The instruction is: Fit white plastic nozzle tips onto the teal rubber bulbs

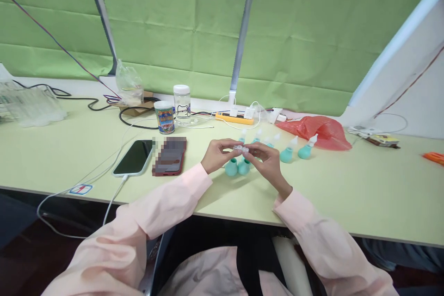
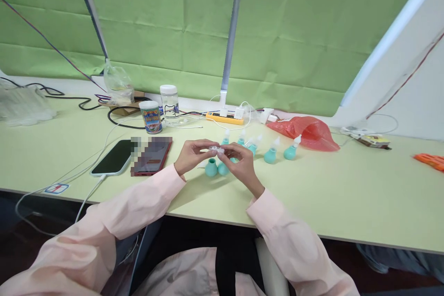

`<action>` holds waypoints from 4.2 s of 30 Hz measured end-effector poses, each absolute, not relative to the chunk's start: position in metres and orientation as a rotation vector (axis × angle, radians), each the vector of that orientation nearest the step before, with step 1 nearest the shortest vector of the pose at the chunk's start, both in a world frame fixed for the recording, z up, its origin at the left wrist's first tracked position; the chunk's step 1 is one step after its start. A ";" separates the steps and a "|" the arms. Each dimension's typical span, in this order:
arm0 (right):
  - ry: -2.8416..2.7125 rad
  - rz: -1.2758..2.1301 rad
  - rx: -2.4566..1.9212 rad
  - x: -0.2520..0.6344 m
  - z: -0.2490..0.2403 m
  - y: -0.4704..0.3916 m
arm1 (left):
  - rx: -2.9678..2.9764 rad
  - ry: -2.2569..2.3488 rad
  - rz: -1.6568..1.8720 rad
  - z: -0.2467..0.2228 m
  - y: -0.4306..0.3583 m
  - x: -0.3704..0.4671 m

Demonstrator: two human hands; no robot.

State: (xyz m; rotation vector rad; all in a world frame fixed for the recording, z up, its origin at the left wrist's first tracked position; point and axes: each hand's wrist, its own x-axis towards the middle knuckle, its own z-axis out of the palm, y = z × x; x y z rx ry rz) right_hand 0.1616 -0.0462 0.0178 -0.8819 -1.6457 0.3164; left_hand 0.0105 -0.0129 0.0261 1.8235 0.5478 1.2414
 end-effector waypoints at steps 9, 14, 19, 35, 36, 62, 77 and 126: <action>-1.643 -0.085 -0.892 0.158 0.012 -0.047 | 2.508 0.538 1.706 0.017 -0.006 0.011; -1.692 -0.215 -0.868 0.160 0.010 -0.045 | 2.533 0.528 1.715 0.021 -0.004 0.010; -1.736 -0.321 -0.834 0.165 0.009 -0.042 | 2.544 0.524 1.589 0.026 0.001 0.006; -1.873 -0.421 -0.828 0.168 0.005 -0.041 | 3.218 0.680 1.294 0.021 0.002 0.003; -1.871 -0.405 -0.833 0.168 0.005 -0.041 | 3.215 0.680 1.289 0.023 0.001 0.003; -1.690 -0.032 -0.955 0.160 0.013 -0.045 | 2.826 0.531 1.504 0.026 0.004 0.003; -1.488 0.242 -1.028 0.151 0.012 -0.042 | 2.773 0.907 1.444 0.016 -0.002 0.012; -1.499 -0.438 -1.415 0.203 0.009 -0.009 | 2.858 1.298 0.961 0.019 -0.001 0.005</action>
